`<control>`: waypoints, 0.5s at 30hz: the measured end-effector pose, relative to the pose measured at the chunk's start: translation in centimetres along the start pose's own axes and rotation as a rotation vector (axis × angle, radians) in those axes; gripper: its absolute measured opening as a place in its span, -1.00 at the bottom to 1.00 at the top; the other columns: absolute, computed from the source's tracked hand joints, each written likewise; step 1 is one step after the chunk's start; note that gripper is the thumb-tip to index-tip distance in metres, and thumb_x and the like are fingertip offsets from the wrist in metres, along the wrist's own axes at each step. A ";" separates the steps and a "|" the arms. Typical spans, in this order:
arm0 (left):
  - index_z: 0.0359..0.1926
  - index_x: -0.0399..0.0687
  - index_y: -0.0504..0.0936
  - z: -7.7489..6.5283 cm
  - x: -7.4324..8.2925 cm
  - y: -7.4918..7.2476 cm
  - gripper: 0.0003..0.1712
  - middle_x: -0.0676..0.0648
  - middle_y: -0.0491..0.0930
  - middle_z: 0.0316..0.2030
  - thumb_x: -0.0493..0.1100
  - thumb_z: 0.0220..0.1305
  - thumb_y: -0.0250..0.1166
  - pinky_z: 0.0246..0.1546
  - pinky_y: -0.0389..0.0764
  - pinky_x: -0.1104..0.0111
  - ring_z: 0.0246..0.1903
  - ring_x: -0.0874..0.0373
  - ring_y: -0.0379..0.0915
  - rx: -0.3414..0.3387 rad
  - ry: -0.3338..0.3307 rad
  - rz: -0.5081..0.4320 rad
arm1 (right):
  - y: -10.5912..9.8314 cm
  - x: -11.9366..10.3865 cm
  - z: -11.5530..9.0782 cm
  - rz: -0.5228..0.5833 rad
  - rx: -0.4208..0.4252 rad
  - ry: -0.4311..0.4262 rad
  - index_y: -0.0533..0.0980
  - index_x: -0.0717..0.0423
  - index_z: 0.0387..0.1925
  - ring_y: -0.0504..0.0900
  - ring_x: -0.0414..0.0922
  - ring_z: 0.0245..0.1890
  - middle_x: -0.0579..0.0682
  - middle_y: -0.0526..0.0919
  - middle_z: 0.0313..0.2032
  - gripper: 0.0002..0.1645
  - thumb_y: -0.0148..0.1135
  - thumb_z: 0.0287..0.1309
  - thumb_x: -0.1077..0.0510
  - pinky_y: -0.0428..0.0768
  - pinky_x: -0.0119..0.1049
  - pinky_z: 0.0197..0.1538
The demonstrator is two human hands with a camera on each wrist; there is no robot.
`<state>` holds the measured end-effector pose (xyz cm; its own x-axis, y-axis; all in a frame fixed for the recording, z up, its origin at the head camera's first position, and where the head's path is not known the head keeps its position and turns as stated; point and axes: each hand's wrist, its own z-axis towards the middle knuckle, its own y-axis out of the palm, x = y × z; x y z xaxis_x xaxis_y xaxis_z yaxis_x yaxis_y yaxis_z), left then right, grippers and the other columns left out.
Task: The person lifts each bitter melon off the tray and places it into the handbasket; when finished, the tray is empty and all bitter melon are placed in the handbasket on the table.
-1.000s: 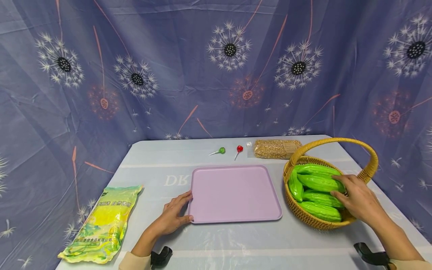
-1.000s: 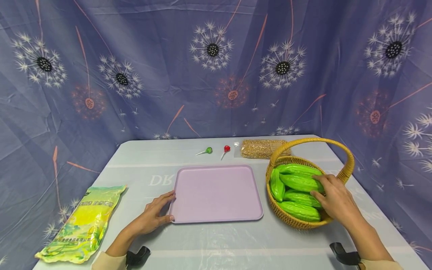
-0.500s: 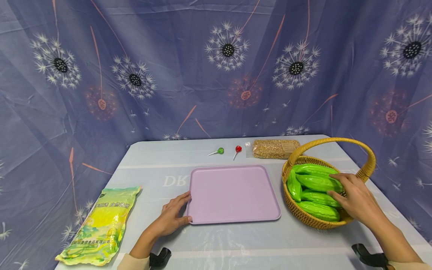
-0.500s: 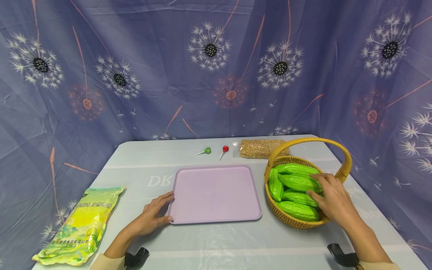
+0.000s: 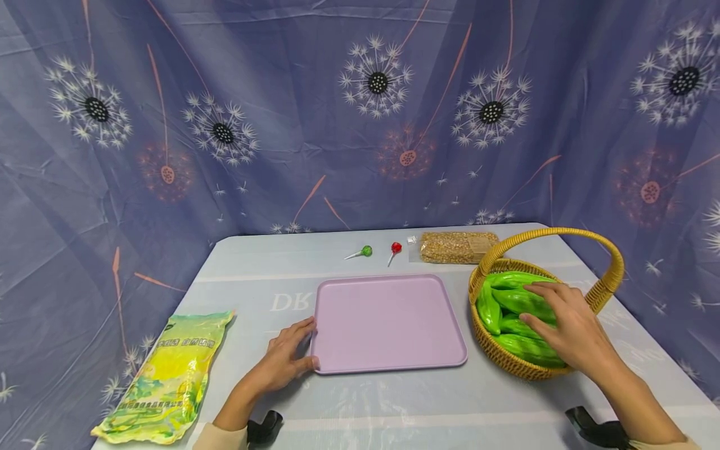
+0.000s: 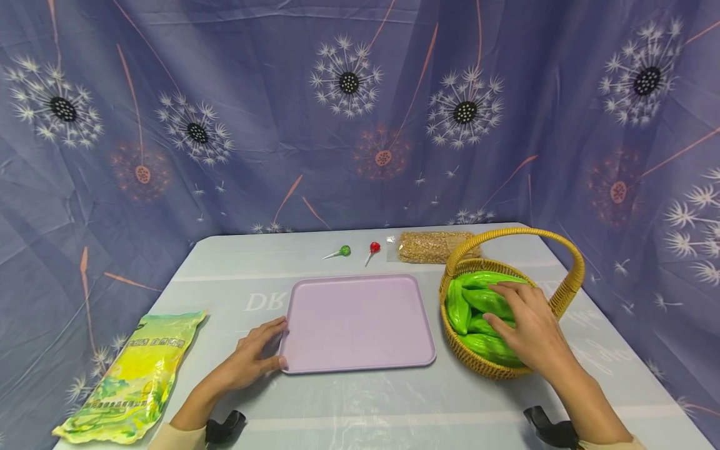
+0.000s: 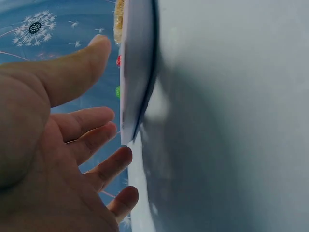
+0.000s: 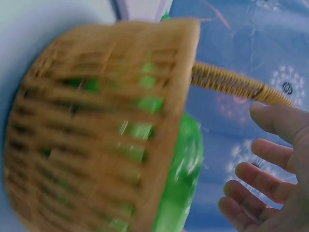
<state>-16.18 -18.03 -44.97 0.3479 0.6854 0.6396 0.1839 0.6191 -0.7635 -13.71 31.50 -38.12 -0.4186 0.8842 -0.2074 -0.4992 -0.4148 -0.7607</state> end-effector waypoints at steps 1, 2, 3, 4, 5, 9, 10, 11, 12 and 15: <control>0.29 -0.21 0.34 0.0 0.1 -0.2 -0.26 -0.13 0.24 0.37 -0.04 0.13 0.34 0.17 0.04 -0.11 0.34 -0.18 0.12 0.009 -0.006 -0.001 | 0.1 -0.4 0.1 0.006 0.008 -0.010 0.50 0.24 0.02 0.42 0.17 -0.07 0.22 0.53 -0.03 -0.32 0.51 -0.28 0.23 0.28 -0.01 -0.10; 0.30 -0.21 0.34 0.0 0.3 -0.3 -0.26 -0.13 0.24 0.37 -0.04 0.14 0.33 0.16 0.04 -0.10 0.34 -0.18 0.11 0.021 -0.011 -0.002 | 0.2 -0.7 0.2 0.012 0.016 -0.019 0.50 0.24 0.01 0.42 0.16 -0.07 0.21 0.54 -0.03 -0.32 0.51 -0.28 0.23 0.28 -0.03 -0.09; 0.30 -0.21 0.33 0.0 0.4 -0.5 -0.27 -0.13 0.24 0.37 -0.04 0.15 0.32 0.16 0.05 -0.10 0.34 -0.18 0.11 0.034 -0.014 -0.001 | 0.3 -1.1 0.3 0.016 0.024 -0.028 0.51 0.24 0.01 0.42 0.15 -0.06 0.20 0.54 -0.03 -0.32 0.51 -0.27 0.22 0.27 -0.06 -0.09; 0.30 -0.21 0.34 -0.1 0.6 -0.6 -0.28 -0.14 0.25 0.37 -0.05 0.16 0.32 0.15 0.06 -0.10 0.34 -0.19 0.12 0.052 -0.009 0.005 | 0.4 -1.4 0.4 0.024 0.032 -0.036 0.51 0.24 0.01 0.42 0.14 -0.07 0.19 0.54 -0.03 -0.32 0.51 -0.28 0.22 0.26 -0.09 -0.09; 0.30 -0.21 0.34 -0.1 0.7 -0.8 -0.29 -0.15 0.26 0.36 -0.06 0.17 0.31 0.14 0.07 -0.08 0.33 -0.19 0.13 0.074 0.001 0.012 | 0.6 -1.8 0.5 0.032 0.037 -0.039 0.51 0.23 0.01 0.42 0.14 -0.07 0.19 0.54 -0.03 -0.33 0.51 -0.28 0.23 0.26 -0.09 -0.08; 0.28 -0.25 0.36 -0.1 1.0 -1.2 -0.34 -0.20 0.30 0.33 -0.11 0.19 0.29 0.08 0.12 -0.04 0.31 -0.19 0.16 0.161 0.054 0.049 | 1.4 -3.2 1.0 0.070 0.065 -0.067 0.52 0.24 -0.01 0.41 0.13 -0.06 0.19 0.55 -0.03 -0.34 0.50 -0.31 0.25 0.26 -0.10 -0.07; 0.28 -0.25 0.36 -0.1 1.1 -1.3 -0.35 -0.21 0.32 0.32 -0.12 0.19 0.28 0.07 0.13 -0.04 0.30 -0.20 0.17 0.183 0.066 0.063 | 1.6 -3.5 1.1 0.080 0.071 -0.074 0.53 0.25 -0.02 0.41 0.13 -0.07 0.19 0.55 -0.04 -0.34 0.50 -0.31 0.26 0.25 -0.10 -0.06; 0.28 -0.25 0.36 -0.1 1.2 -1.3 -0.35 -0.21 0.32 0.31 -0.12 0.20 0.28 0.06 0.14 -0.03 0.29 -0.19 0.18 0.200 0.073 0.075 | 1.9 -3.8 1.2 0.086 0.077 -0.080 0.53 0.25 -0.03 0.41 0.12 -0.06 0.18 0.55 -0.04 -0.35 0.49 -0.31 0.27 0.26 -0.09 -0.06; 0.28 -0.24 0.36 -0.1 1.4 -1.4 -0.35 -0.21 0.33 0.31 -0.13 0.20 0.28 0.06 0.15 -0.03 0.29 -0.19 0.19 0.218 0.078 0.090 | 2.2 -4.1 1.4 0.090 0.083 -0.090 0.53 0.26 -0.04 0.41 0.12 -0.06 0.19 0.55 -0.04 -0.36 0.49 -0.31 0.27 0.26 -0.09 -0.06; 0.28 -0.23 0.36 0.0 1.8 -1.4 -0.35 -0.21 0.35 0.29 -0.14 0.19 0.29 0.07 0.17 -0.05 0.27 -0.18 0.22 0.264 0.085 0.125 | 3.2 -4.9 1.7 0.102 0.088 -0.104 0.53 0.27 -0.05 0.40 0.11 -0.05 0.18 0.55 -0.04 -0.40 0.48 -0.27 0.24 0.26 -0.10 -0.04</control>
